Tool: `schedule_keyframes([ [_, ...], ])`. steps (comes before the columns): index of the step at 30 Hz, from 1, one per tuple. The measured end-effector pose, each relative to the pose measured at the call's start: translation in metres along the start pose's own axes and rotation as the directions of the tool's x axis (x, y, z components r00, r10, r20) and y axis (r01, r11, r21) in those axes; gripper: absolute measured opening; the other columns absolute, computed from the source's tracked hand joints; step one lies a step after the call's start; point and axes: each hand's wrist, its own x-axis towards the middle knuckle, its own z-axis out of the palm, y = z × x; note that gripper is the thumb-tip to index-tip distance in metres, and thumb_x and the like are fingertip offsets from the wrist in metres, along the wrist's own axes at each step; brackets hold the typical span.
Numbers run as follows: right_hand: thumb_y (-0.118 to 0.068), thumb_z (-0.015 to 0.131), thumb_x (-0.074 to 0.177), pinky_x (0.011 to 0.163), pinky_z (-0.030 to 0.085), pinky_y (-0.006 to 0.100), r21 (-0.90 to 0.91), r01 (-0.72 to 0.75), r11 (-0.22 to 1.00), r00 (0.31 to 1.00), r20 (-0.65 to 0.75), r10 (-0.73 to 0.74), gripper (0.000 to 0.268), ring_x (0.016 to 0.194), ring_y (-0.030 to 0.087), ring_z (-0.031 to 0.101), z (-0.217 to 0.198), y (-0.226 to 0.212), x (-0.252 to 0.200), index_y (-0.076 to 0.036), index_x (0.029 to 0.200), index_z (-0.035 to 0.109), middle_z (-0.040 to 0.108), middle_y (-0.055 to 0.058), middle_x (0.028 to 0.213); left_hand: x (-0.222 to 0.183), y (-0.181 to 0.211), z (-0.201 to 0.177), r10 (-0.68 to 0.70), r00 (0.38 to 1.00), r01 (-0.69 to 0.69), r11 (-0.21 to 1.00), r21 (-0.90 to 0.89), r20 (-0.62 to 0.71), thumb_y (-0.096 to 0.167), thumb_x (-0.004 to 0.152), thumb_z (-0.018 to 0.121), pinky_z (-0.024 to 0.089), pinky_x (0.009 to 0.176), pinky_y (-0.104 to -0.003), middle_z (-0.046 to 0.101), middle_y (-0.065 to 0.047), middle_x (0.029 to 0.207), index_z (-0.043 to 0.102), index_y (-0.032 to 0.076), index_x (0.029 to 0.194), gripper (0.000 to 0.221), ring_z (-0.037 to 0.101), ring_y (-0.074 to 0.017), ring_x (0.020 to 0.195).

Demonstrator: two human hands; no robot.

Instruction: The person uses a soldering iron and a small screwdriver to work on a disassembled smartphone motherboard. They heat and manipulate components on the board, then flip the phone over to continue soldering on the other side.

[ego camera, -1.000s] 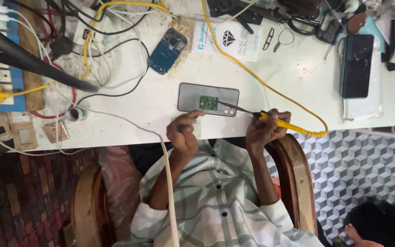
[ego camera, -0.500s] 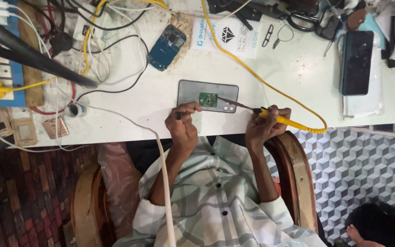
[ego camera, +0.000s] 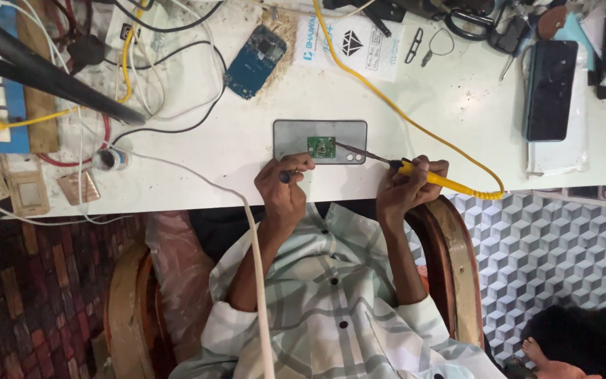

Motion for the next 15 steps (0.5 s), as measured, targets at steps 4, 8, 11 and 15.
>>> schedule_keyframes([
  [4, -0.022, 0.055, 0.109, 0.044, 0.031, 0.022, -0.052, 0.064, 0.997, 0.998, 0.029, -0.063, 0.025, 0.049, 0.004, 0.036, -0.0003, 0.0001, 0.0018, -0.005, 0.092, 0.047, 0.046, 0.000, 0.069, 0.0025, 0.0020, 0.0000, -0.049, 0.999, 0.049, 0.999, -0.016, -0.004, -0.004, 0.097, 0.044, 0.049, 0.061, -0.032, 0.072, -0.010, 0.085, 0.052, 0.001, 0.096, 0.009, 0.066, -0.0206, 0.064],
  [8, -0.021, 0.055, 0.106, 0.043, 0.031, 0.021, -0.066, 0.051, 0.997, 0.999, 0.011, -0.051, 0.024, 0.047, 0.004, 0.038, -0.0002, -0.0004, 0.0016, -0.005, 0.091, 0.046, 0.047, 0.000, 0.067, 0.0025, 0.0024, 0.0006, -0.039, 0.999, 0.039, 0.999, -0.022, -0.005, -0.004, 0.094, 0.045, 0.047, 0.061, -0.033, 0.071, -0.011, 0.085, 0.052, 0.000, 0.096, 0.008, 0.063, -0.0222, 0.064],
  [11, -0.020, 0.056, 0.106, 0.044, 0.032, 0.022, -0.044, 0.052, 0.998, 0.998, -0.019, -0.053, 0.023, 0.049, 0.005, 0.037, 0.0030, -0.0001, 0.0014, -0.005, 0.091, 0.047, 0.045, 0.000, 0.067, 0.0045, 0.0012, -0.0007, -0.030, 1.000, 0.030, 1.000, -0.003, -0.006, -0.004, 0.094, 0.047, 0.047, 0.061, -0.034, 0.072, -0.012, 0.086, 0.051, 0.002, 0.094, 0.008, 0.061, -0.0224, 0.063],
  [15, -0.020, 0.054, 0.107, 0.042, 0.031, 0.021, -0.081, 0.064, 0.995, 0.998, 0.003, -0.064, 0.023, 0.047, 0.005, 0.037, 0.0004, -0.0012, 0.0014, -0.005, 0.091, 0.046, 0.043, -0.001, 0.066, 0.0044, 0.0026, -0.0001, -0.039, 0.999, 0.038, 0.999, -0.016, -0.017, -0.004, 0.096, 0.045, 0.046, 0.061, -0.034, 0.073, -0.011, 0.086, 0.052, 0.001, 0.096, 0.009, 0.062, -0.0218, 0.063],
])
